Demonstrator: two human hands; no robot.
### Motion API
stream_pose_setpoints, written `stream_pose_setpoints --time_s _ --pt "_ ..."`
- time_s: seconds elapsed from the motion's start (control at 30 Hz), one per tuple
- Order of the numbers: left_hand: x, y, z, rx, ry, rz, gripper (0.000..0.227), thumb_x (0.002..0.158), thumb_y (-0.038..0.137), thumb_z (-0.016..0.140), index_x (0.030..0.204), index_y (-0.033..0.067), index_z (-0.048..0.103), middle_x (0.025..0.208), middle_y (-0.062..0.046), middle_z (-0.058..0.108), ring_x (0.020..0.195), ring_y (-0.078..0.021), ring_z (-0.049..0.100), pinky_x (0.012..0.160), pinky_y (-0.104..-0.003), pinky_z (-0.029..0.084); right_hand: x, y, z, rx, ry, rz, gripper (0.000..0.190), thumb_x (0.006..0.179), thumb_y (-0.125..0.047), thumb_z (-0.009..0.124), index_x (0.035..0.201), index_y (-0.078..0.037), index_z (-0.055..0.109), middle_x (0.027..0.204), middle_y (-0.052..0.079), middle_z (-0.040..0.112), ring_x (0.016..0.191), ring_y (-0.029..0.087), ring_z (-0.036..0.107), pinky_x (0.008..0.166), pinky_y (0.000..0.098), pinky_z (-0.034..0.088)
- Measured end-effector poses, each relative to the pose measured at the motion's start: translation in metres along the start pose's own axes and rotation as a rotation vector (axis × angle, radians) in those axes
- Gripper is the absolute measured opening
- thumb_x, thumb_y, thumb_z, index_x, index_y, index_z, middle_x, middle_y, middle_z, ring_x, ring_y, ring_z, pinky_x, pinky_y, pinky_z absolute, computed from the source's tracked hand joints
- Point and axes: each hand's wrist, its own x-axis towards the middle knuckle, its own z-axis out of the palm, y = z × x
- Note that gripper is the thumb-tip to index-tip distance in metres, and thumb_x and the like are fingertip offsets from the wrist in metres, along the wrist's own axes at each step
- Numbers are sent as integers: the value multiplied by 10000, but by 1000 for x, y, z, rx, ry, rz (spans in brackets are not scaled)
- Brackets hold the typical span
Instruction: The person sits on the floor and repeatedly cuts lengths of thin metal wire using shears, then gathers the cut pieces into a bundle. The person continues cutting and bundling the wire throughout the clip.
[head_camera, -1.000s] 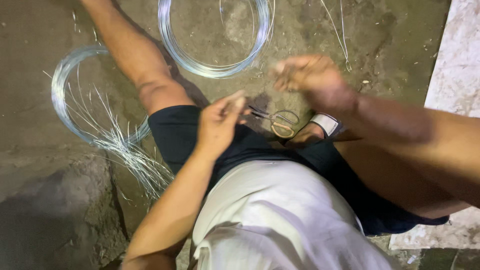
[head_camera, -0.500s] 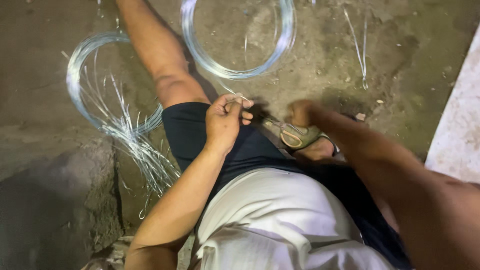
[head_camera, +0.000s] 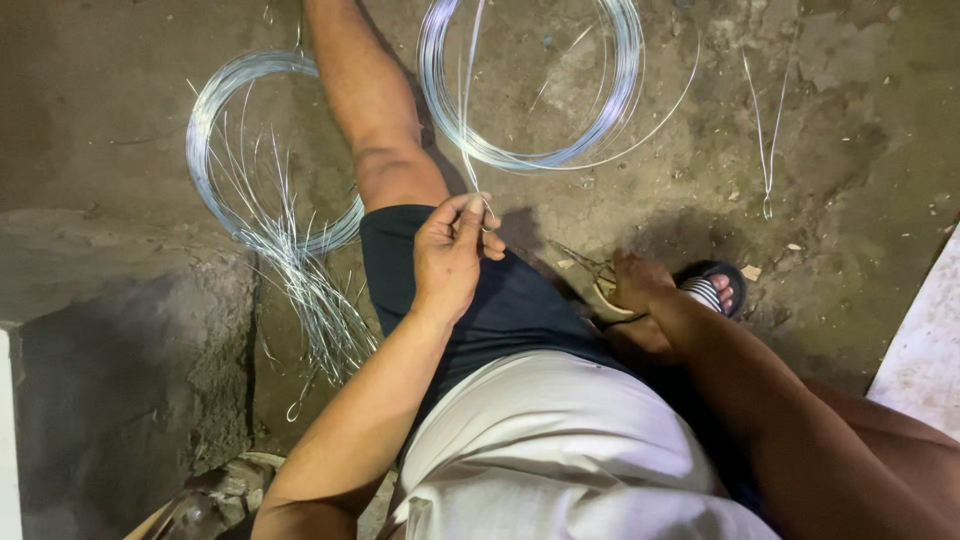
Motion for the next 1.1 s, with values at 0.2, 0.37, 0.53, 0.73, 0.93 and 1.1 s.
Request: stream_pose_setpoints --time_s 0.2,0.37,0.53,0.73,0.93,1.1 --pt "7 7 -7 -49 -3 -107 251 993 171 677 1162 -13 700 937 -96 741 690 -129 686 636 -259 586 15 19 -41 -206 -158 -215 541 990 -586 588 927 -66 725 973 204 704 924 358 683 834 443 552" --pt "11 10 -7 -36 -39 -83 244 1001 177 688 1132 -26 723 921 -78 731 771 -130 707 715 -262 607 -33 -8 -142 1186 -344 -131 279 973 -233 696 1135 -15 633 809 143 563 659 236 545 558 385 450" --pt "5 14 2 181 -104 6 247 1017 191 676 1090 -33 751 885 -60 736 744 -110 697 696 -247 594 -98 -92 -216 1703 -615 -191 326 925 -244 632 1199 -80 569 980 60 687 796 167 692 682 368 614" --pt "-1 16 12 428 -200 4 247 982 208 702 973 -32 761 802 -36 744 657 -78 682 621 -220 560 -140 -149 -259 1531 -456 -68 255 991 -265 607 990 -11 593 767 58 583 626 153 600 564 308 518" --pt "-7 15 7 447 -350 -74 235 974 215 733 913 -9 761 729 -6 701 596 -41 596 551 -207 498 -147 -163 -288 1610 -490 -113 110 927 -189 575 958 -85 567 750 21 541 606 108 556 534 272 465" --pt "-8 17 2 499 -320 -69 228 955 218 758 901 -3 771 698 6 679 575 -32 574 524 -200 477 -148 -169 -298 1566 -491 -92 129 894 -164 586 983 -70 593 789 16 554 629 114 544 524 285 442"
